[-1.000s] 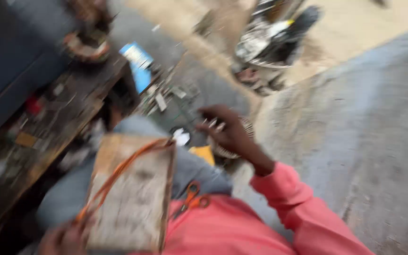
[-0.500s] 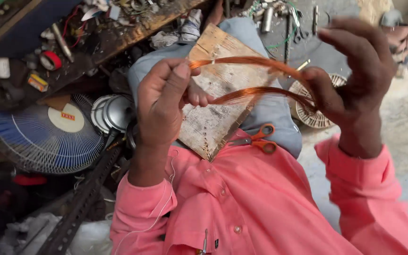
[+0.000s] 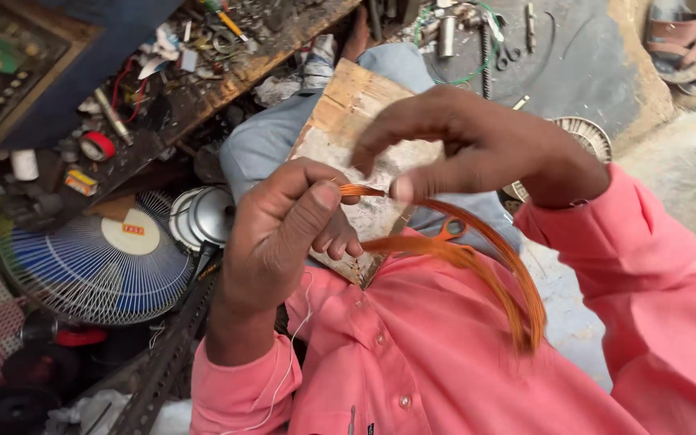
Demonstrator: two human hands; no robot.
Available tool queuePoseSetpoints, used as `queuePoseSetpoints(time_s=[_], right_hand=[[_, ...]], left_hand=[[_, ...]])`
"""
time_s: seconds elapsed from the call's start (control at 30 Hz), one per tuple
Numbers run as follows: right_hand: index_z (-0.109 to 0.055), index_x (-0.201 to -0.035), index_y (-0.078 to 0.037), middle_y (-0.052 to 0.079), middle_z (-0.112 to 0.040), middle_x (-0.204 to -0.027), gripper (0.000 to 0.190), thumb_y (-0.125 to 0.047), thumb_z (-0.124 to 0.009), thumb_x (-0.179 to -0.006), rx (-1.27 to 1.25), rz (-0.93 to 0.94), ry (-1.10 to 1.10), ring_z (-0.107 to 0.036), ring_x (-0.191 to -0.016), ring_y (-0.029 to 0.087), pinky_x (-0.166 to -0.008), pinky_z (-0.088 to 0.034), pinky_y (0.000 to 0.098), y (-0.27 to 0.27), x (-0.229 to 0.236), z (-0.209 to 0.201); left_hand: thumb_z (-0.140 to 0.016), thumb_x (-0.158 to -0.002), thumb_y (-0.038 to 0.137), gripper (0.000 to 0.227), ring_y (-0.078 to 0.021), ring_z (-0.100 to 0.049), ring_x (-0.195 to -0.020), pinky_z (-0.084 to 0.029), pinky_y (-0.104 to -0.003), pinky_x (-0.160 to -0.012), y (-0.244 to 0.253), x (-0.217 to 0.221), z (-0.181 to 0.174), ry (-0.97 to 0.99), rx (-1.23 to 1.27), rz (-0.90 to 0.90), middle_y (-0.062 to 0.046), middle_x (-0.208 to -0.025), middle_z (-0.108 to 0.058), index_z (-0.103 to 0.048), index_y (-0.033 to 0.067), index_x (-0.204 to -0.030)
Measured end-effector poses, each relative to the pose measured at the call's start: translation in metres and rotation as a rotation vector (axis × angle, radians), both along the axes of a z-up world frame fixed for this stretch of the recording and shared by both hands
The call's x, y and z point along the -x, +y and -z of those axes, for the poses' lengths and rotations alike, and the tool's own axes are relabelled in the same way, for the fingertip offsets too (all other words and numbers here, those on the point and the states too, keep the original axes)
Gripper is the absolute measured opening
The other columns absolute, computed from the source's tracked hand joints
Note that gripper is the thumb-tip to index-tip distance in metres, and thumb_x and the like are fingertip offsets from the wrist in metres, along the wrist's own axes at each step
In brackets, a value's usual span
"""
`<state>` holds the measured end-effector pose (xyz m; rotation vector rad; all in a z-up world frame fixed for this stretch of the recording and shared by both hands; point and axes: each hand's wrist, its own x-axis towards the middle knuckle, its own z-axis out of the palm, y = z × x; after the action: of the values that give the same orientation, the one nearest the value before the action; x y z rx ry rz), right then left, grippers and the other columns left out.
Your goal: The person is manually winding copper wire around a wooden template and then inserting the finished coils into the slots of an electric motor stator for repair.
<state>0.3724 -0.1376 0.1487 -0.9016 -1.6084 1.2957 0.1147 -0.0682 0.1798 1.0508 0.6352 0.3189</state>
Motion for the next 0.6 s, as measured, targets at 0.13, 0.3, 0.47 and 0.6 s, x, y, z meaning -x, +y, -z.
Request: queuePoseSetpoints(time_s=[0.13,0.3,0.47,0.6], right_hand=[[-0.073,-0.107,0.002,0.006,-0.073,-0.101,0.020,-0.018,-0.069,-0.104,0.320,-0.006,0.232,-0.067,-0.096,0.012,-0.086,-0.055,0.0298,-0.019,0.001,0.033],[-0.071,-0.108,0.000,0.004,-0.070,-0.093,0.016,-0.015,-0.068,-0.104,0.294,0.218,0.068,-0.061,-0.088,0.009,-0.079,-0.052,0.0269,-0.016,0.009,0.026],[-0.065,-0.115,0.006,0.023,-0.064,-0.114,0.029,-0.015,-0.076,-0.099,-0.410,0.645,-0.551,-0.063,-0.104,0.036,-0.088,-0.051,0.0393,-0.036,0.036,-0.017],[-0.065,-0.115,-0.003,0.014,-0.068,-0.106,0.027,-0.015,-0.080,-0.097,-0.196,0.637,-0.495,-0.068,-0.096,0.032,-0.084,-0.053,0.0357,-0.082,0.055,-0.005]], left_hand=[[-0.057,-0.110,0.022,0.029,-0.0118,-0.053,-0.064,-0.058,-0.035,-0.069,0.004,0.012,0.018,-0.024,0.239,0.082,0.000,-0.070,-0.048,-0.062,-0.0059,-0.112],[-0.060,-0.107,0.022,0.029,-0.0135,-0.055,-0.062,-0.059,-0.037,-0.068,-0.007,0.018,0.042,-0.057,0.452,0.145,-0.001,-0.068,-0.049,-0.063,-0.0060,-0.112],[-0.063,-0.105,0.022,0.027,-0.0149,-0.058,-0.063,-0.059,-0.037,-0.069,-0.020,0.029,0.053,-0.126,0.552,0.125,-0.002,-0.069,-0.051,-0.062,-0.0037,-0.114],[-0.063,-0.106,0.023,0.029,-0.0151,-0.058,-0.065,-0.059,-0.038,-0.071,-0.029,0.043,0.056,-0.135,0.554,0.057,-0.003,-0.070,-0.051,-0.063,-0.0052,-0.116]])
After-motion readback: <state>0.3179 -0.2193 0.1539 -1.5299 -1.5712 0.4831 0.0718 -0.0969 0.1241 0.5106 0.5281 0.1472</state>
